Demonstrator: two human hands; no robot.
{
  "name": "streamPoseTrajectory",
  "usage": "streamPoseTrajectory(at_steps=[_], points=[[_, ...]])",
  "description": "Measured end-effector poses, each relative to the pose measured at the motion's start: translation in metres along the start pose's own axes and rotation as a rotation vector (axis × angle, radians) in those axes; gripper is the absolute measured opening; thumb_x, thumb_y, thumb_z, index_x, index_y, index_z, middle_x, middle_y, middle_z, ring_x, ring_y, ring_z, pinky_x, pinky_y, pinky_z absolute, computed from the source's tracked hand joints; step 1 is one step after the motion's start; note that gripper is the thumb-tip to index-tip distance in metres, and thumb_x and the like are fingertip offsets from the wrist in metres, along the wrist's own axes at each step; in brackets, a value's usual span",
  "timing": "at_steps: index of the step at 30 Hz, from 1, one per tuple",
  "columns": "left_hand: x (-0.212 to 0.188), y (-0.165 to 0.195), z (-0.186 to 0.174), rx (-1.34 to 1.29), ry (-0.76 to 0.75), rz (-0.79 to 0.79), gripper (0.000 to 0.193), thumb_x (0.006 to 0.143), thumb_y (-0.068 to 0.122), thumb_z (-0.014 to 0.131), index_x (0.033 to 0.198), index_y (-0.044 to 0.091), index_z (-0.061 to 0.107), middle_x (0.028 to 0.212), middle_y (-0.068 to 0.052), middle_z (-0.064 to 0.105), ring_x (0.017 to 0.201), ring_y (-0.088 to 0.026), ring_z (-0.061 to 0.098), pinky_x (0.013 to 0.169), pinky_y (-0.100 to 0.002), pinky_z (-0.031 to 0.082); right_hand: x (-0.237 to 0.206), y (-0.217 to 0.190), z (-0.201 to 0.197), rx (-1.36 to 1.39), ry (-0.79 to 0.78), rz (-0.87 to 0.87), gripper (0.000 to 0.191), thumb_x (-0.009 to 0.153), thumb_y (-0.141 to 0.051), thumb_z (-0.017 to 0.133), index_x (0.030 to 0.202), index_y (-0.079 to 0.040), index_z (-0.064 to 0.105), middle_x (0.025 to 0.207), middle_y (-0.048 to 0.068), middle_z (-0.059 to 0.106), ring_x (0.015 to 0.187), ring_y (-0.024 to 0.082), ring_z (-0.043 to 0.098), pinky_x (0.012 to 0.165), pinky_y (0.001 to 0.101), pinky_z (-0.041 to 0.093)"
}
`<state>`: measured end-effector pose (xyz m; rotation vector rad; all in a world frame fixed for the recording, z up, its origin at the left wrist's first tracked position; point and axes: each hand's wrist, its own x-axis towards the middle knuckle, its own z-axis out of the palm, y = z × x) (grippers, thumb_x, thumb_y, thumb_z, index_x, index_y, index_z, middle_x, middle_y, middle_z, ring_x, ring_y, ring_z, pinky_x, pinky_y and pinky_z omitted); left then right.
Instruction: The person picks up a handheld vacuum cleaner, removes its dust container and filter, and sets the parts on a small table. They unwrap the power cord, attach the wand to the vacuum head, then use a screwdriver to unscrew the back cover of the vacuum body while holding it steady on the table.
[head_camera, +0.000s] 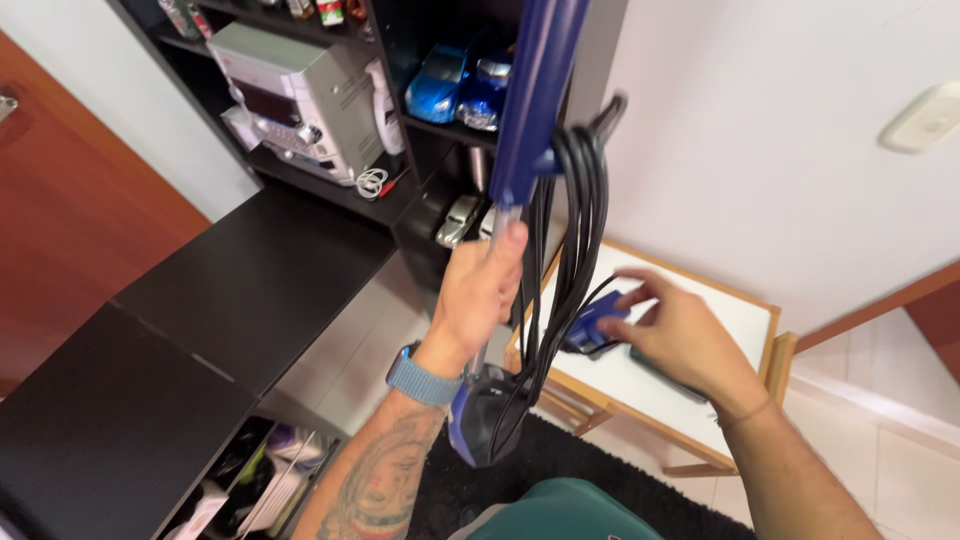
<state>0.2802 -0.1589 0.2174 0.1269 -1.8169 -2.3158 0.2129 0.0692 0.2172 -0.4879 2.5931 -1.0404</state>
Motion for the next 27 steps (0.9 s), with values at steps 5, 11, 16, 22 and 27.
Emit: streamPoseTrajectory(at_steps=[5, 11, 16, 22, 27], points=[[-0.001, 0.024, 0.002, 0.032, 0.121, 0.057, 0.058, 0.098, 0.056, 0.057, 0.059, 0.018, 0.035, 0.053, 0.009, 0.033, 0.044, -0.003, 0.029, 0.038, -0.025, 0.02, 0.001, 0.025, 0.04, -0.698, -0.396, 0.019, 0.069, 0.08, -0.049, 0.086, 0.14, -0.026, 0.06, 0.139, 0.007, 0.059, 0.116, 0.027, 0.064, 0.098, 0.0385, 0.052], [0.0, 0.019, 0.007, 0.314, 0.307, 0.315, 0.064, 0.102, 0.058, 0.056, 0.059, 0.011, 0.044, 0.057, 0.008, 0.041, 0.057, -0.004, 0.037, 0.047, -0.03, 0.028, -0.011, 0.031, 0.084, 0.618, -0.411, -0.223, 0.054, 0.09, -0.02, 0.074, 0.14, -0.009, 0.055, 0.133, 0.014, 0.069, 0.116, 0.02, 0.07, 0.084, 0.0387, 0.06], [-0.015, 0.003, 0.018, 0.413, 0.275, 0.259, 0.063, 0.099, 0.054, 0.059, 0.063, 0.004, 0.048, 0.056, 0.002, 0.039, 0.058, -0.007, 0.037, 0.048, -0.033, 0.031, -0.013, -0.004, 0.087, 0.329, 0.047, -0.203, 0.032, 0.087, -0.016, 0.074, 0.115, -0.001, 0.071, 0.093, 0.012, 0.08, 0.085, 0.017, 0.078, 0.079, 0.0308, 0.062], [-0.026, -0.011, 0.014, 0.432, 0.26, 0.262, 0.06, 0.097, 0.054, 0.06, 0.069, 0.002, 0.056, 0.054, -0.002, 0.046, 0.057, -0.008, 0.041, 0.049, -0.034, 0.037, -0.025, -0.017, 0.072, 0.163, 0.023, -0.097, 0.027, 0.088, -0.013, 0.073, 0.111, 0.0, 0.07, 0.082, 0.013, 0.079, 0.072, 0.018, 0.077, 0.07, 0.0312, 0.061], [-0.026, -0.015, 0.002, 0.529, 0.323, 0.174, 0.064, 0.097, 0.054, 0.061, 0.064, 0.0, 0.052, 0.052, -0.003, 0.041, 0.053, -0.011, 0.038, 0.048, -0.035, 0.033, -0.028, -0.011, 0.07, 0.304, 0.219, -0.182, 0.027, 0.091, -0.008, 0.066, 0.115, 0.003, 0.067, 0.091, 0.013, 0.079, 0.075, 0.021, 0.076, 0.069, 0.0314, 0.062]])
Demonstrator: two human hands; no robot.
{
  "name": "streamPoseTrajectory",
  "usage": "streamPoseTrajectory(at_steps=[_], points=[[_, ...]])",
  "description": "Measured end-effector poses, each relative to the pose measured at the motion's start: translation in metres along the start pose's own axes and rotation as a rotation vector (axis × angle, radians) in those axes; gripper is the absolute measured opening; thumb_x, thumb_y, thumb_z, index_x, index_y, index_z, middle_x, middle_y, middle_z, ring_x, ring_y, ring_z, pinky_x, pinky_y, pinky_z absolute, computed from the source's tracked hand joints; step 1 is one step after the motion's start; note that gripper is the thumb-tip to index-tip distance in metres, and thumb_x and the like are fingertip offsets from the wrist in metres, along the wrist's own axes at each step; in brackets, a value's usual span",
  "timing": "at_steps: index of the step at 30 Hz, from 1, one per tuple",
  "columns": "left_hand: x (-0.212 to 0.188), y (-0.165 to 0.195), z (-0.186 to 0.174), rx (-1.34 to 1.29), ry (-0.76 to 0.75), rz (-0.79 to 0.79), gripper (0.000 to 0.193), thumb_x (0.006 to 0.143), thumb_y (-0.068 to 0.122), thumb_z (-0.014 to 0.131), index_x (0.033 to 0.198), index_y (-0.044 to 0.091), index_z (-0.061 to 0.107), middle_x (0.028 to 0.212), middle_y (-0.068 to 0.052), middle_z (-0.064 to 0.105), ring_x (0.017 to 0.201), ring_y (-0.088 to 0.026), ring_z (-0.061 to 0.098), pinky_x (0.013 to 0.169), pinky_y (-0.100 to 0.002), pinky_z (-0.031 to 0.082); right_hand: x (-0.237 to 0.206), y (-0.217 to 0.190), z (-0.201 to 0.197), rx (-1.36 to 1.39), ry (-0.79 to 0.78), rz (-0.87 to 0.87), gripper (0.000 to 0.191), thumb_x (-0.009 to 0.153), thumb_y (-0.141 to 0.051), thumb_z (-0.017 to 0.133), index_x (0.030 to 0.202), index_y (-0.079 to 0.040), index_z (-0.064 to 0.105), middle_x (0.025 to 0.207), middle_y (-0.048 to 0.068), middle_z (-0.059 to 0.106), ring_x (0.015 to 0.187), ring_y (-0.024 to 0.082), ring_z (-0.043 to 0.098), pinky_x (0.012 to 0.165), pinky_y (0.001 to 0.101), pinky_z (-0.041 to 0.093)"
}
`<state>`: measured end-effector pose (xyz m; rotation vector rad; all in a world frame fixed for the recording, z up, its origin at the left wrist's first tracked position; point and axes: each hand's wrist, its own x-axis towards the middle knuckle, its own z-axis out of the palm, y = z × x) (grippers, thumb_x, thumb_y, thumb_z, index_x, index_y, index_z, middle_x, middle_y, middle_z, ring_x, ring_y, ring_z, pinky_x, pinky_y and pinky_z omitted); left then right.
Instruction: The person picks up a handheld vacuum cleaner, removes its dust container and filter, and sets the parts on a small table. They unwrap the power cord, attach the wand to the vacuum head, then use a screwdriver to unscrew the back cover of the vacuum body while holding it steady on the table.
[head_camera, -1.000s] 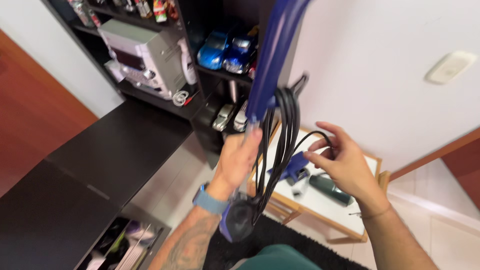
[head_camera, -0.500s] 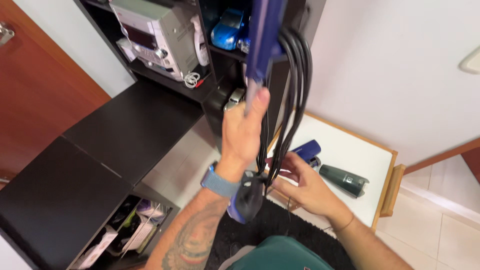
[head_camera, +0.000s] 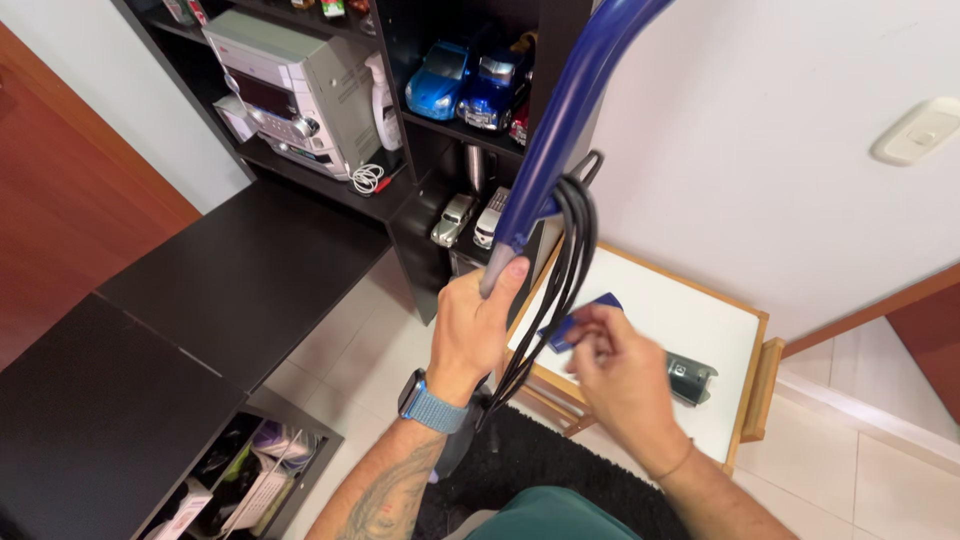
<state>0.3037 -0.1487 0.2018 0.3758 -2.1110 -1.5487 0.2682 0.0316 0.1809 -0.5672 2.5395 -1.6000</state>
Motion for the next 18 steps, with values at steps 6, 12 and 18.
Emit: streamPoseTrajectory(at_steps=[6, 12, 18], points=[[0.003, -0.002, -0.007, -0.028, 0.02, 0.021, 0.063, 0.097, 0.054, 0.061, 0.063, 0.002, 0.048, 0.055, 0.0, 0.038, 0.056, -0.009, 0.037, 0.048, -0.034, 0.033, 0.017, 0.026, -0.006, -0.109, -0.302, -0.145, 0.04, 0.085, -0.012, 0.077, 0.121, 0.0, 0.067, 0.113, 0.012, 0.075, 0.101, 0.017, 0.071, 0.09, 0.0307, 0.056], [0.032, 0.019, -0.031, -0.128, 0.199, 0.085, 0.062, 0.101, 0.052, 0.058, 0.064, 0.003, 0.046, 0.06, 0.004, 0.04, 0.063, -0.006, 0.036, 0.051, -0.032, 0.032, -0.006, 0.047, 0.074, 0.11, -0.527, 0.085, 0.046, 0.084, -0.017, 0.078, 0.125, -0.003, 0.065, 0.107, 0.016, 0.078, 0.093, 0.018, 0.075, 0.082, 0.0317, 0.058], [0.041, 0.026, -0.043, -0.19, 0.344, 0.109, 0.063, 0.106, 0.051, 0.053, 0.066, 0.003, 0.042, 0.061, 0.003, 0.038, 0.063, -0.007, 0.035, 0.051, -0.033, 0.03, 0.0, 0.041, 0.078, -0.169, -0.22, 0.028, 0.04, 0.085, -0.021, 0.077, 0.117, 0.0, 0.068, 0.091, 0.016, 0.075, 0.072, 0.022, 0.074, 0.068, 0.0361, 0.059]])
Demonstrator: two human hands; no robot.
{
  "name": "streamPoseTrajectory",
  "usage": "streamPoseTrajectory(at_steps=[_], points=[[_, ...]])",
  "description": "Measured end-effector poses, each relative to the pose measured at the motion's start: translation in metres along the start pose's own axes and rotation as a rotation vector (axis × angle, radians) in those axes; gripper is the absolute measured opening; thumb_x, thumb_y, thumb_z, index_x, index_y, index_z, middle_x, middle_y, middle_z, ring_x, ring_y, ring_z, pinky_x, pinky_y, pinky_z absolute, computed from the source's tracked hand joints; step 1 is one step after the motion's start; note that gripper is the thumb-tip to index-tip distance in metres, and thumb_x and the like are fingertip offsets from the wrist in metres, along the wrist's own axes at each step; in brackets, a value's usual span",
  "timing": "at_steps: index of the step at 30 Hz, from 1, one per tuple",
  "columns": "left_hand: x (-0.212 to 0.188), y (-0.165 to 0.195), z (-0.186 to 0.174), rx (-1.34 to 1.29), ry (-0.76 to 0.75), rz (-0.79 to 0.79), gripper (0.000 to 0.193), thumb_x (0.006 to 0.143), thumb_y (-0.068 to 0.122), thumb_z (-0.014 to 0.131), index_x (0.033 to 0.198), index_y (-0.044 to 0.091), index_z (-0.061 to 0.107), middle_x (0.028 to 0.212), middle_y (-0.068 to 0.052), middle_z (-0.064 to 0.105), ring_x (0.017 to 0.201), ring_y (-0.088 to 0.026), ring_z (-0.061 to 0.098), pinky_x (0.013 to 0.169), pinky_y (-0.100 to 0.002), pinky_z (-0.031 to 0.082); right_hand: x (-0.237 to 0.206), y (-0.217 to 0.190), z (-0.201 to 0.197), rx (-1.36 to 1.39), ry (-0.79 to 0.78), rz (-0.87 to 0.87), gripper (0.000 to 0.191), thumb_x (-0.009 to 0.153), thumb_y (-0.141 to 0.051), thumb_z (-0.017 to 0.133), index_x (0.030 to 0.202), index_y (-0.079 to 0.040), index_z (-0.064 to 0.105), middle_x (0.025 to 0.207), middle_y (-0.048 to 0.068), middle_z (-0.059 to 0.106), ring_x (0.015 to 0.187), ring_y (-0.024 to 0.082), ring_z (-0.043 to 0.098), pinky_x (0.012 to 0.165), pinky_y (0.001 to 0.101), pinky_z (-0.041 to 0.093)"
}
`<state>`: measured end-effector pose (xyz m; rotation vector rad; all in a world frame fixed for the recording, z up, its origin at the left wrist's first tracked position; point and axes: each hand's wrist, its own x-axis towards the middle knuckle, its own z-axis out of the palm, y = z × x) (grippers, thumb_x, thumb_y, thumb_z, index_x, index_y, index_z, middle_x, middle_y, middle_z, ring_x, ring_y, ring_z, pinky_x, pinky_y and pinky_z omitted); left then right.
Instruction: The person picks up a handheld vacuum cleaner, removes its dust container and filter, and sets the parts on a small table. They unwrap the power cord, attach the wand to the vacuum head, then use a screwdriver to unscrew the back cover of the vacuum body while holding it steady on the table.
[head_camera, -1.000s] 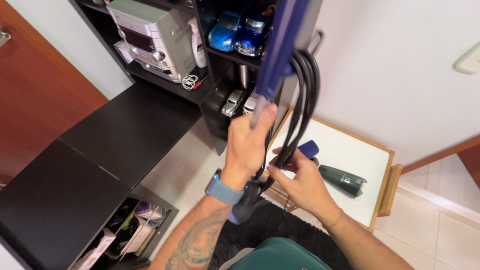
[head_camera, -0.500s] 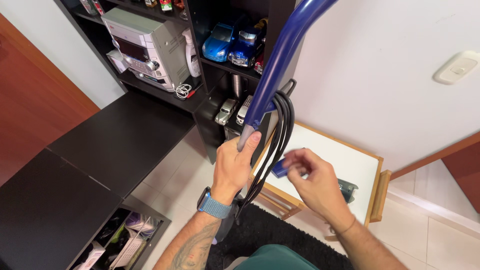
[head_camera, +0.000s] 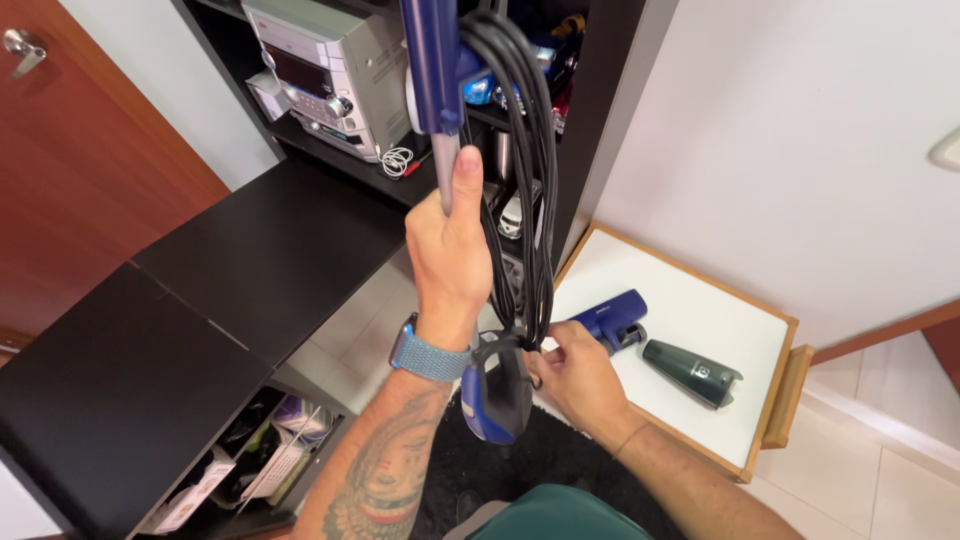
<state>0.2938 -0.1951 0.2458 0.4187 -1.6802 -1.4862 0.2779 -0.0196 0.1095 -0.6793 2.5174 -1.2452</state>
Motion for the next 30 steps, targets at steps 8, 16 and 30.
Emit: streamPoseTrajectory(at_steps=[8, 16, 30], points=[[-0.013, -0.029, 0.0, 0.1, -0.058, -0.102, 0.063, 0.101, 0.049, 0.06, 0.065, -0.001, 0.047, 0.058, -0.002, 0.041, 0.059, -0.009, 0.038, 0.05, -0.036, 0.035, 0.0, -0.019, -0.052, 0.241, -0.134, 0.154, 0.031, 0.088, -0.03, 0.075, 0.08, 0.0, 0.074, 0.058, -0.002, 0.059, 0.054, 0.009, 0.047, 0.052, 0.0283, 0.039], [-0.002, -0.065, -0.029, 0.309, -0.017, -0.154, 0.06, 0.096, 0.051, 0.062, 0.065, 0.0, 0.055, 0.054, -0.006, 0.047, 0.056, -0.012, 0.042, 0.05, -0.039, 0.037, -0.03, -0.006, -0.161, 0.929, 0.327, -0.351, 0.038, 0.104, -0.028, 0.066, 0.074, -0.005, 0.062, 0.058, 0.002, 0.048, 0.049, 0.007, 0.037, 0.059, 0.0292, 0.042], [-0.028, -0.084, -0.031, 0.044, -0.813, -0.191, 0.06, 0.093, 0.062, 0.059, 0.073, 0.005, 0.062, 0.057, 0.003, 0.048, 0.057, -0.007, 0.046, 0.053, -0.029, 0.042, 0.016, -0.056, -0.115, 0.444, 0.1, -0.161, 0.066, 0.083, 0.006, 0.068, 0.145, -0.013, 0.053, 0.087, 0.001, 0.066, 0.075, 0.004, 0.063, 0.063, 0.0197, 0.051]])
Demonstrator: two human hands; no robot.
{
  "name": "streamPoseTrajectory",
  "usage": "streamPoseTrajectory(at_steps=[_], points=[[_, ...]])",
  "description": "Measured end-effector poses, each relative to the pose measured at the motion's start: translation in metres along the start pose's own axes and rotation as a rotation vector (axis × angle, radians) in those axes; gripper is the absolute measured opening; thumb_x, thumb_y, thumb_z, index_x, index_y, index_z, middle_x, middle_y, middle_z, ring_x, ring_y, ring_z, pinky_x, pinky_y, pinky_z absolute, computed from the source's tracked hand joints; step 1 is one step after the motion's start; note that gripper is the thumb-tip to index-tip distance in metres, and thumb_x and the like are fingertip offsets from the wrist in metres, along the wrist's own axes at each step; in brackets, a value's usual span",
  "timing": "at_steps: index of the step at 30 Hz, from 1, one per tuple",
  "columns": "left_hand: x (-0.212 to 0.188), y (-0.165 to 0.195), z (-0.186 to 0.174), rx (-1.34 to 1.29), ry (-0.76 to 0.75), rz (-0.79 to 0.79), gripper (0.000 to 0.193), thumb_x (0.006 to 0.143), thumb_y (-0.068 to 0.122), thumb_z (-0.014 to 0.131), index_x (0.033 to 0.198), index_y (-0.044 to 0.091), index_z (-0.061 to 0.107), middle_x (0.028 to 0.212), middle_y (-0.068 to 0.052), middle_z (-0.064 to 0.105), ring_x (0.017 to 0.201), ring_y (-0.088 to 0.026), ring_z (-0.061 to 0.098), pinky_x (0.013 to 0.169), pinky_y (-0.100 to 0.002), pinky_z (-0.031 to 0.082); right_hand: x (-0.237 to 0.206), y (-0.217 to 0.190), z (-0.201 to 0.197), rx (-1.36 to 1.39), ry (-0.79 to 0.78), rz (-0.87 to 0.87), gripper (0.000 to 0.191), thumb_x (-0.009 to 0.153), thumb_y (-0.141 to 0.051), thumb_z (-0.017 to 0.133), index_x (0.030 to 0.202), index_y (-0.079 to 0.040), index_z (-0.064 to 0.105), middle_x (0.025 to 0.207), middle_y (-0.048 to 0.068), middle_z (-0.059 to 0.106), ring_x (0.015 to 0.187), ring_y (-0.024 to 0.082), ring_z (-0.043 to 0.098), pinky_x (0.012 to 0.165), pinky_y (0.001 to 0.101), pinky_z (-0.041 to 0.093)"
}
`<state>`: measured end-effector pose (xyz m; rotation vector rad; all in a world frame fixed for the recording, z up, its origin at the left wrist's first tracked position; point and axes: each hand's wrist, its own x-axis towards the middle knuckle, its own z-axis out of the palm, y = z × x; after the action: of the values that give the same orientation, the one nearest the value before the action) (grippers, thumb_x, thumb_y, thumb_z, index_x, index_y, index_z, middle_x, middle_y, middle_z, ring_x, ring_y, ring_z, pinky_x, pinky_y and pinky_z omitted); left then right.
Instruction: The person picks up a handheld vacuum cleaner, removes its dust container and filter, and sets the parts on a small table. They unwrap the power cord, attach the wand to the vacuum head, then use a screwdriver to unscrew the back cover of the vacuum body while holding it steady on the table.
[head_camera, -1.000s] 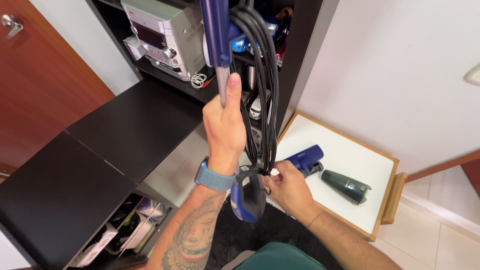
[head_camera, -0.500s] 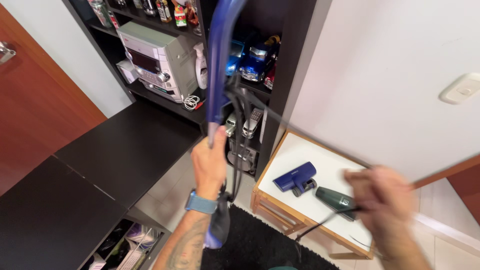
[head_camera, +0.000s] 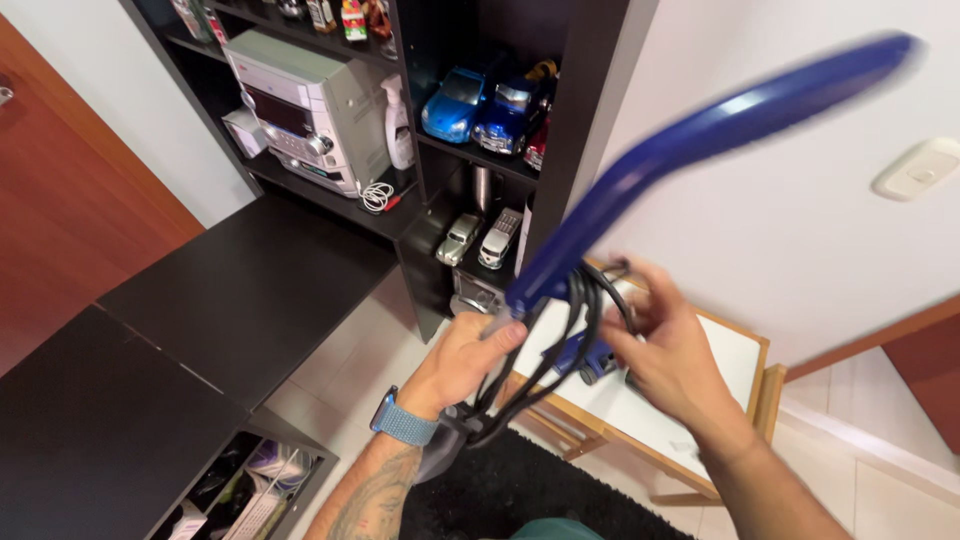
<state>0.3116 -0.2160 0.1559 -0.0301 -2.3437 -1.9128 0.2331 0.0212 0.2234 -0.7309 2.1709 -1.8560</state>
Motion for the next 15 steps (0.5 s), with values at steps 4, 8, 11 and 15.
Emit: streamPoseTrajectory(at_steps=[4, 8, 11, 15], points=[[-0.002, -0.006, 0.007, -0.065, -0.139, -0.061, 0.066, 0.092, 0.066, 0.057, 0.067, 0.006, 0.059, 0.055, 0.003, 0.048, 0.053, -0.008, 0.049, 0.05, -0.028, 0.042, 0.003, -0.004, 0.004, -0.136, 0.232, -0.205, 0.063, 0.083, 0.017, 0.063, 0.139, -0.011, 0.065, 0.096, 0.0, 0.061, 0.071, 0.004, 0.053, 0.058, 0.0199, 0.043], [-0.005, -0.015, 0.021, -0.064, -0.195, -0.093, 0.067, 0.093, 0.065, 0.061, 0.066, 0.004, 0.059, 0.057, 0.004, 0.049, 0.053, -0.008, 0.047, 0.048, -0.028, 0.04, 0.014, -0.011, -0.014, -0.065, 0.332, -0.129, 0.049, 0.09, 0.01, 0.061, 0.135, -0.009, 0.066, 0.095, 0.001, 0.066, 0.072, 0.002, 0.057, 0.057, 0.0191, 0.044], [-0.008, -0.019, 0.03, -0.073, -0.228, -0.098, 0.068, 0.094, 0.066, 0.06, 0.064, 0.006, 0.057, 0.056, 0.003, 0.05, 0.051, -0.008, 0.051, 0.047, -0.027, 0.045, 0.028, -0.015, -0.03, -0.191, 0.172, 0.147, 0.036, 0.093, 0.002, 0.067, 0.128, -0.006, 0.072, 0.094, 0.007, 0.071, 0.067, 0.01, 0.053, 0.056, 0.0282, 0.042], [-0.01, -0.01, 0.013, -0.155, -0.118, -0.083, 0.058, 0.094, 0.062, 0.059, 0.068, 0.01, 0.059, 0.056, 0.004, 0.05, 0.049, -0.007, 0.043, 0.043, -0.026, 0.036, 0.019, -0.005, -0.02, -0.791, -0.009, -0.104, 0.063, 0.068, -0.008, 0.083, 0.127, 0.002, 0.064, 0.11, 0.024, 0.069, 0.098, 0.034, 0.063, 0.081, 0.0441, 0.051]])
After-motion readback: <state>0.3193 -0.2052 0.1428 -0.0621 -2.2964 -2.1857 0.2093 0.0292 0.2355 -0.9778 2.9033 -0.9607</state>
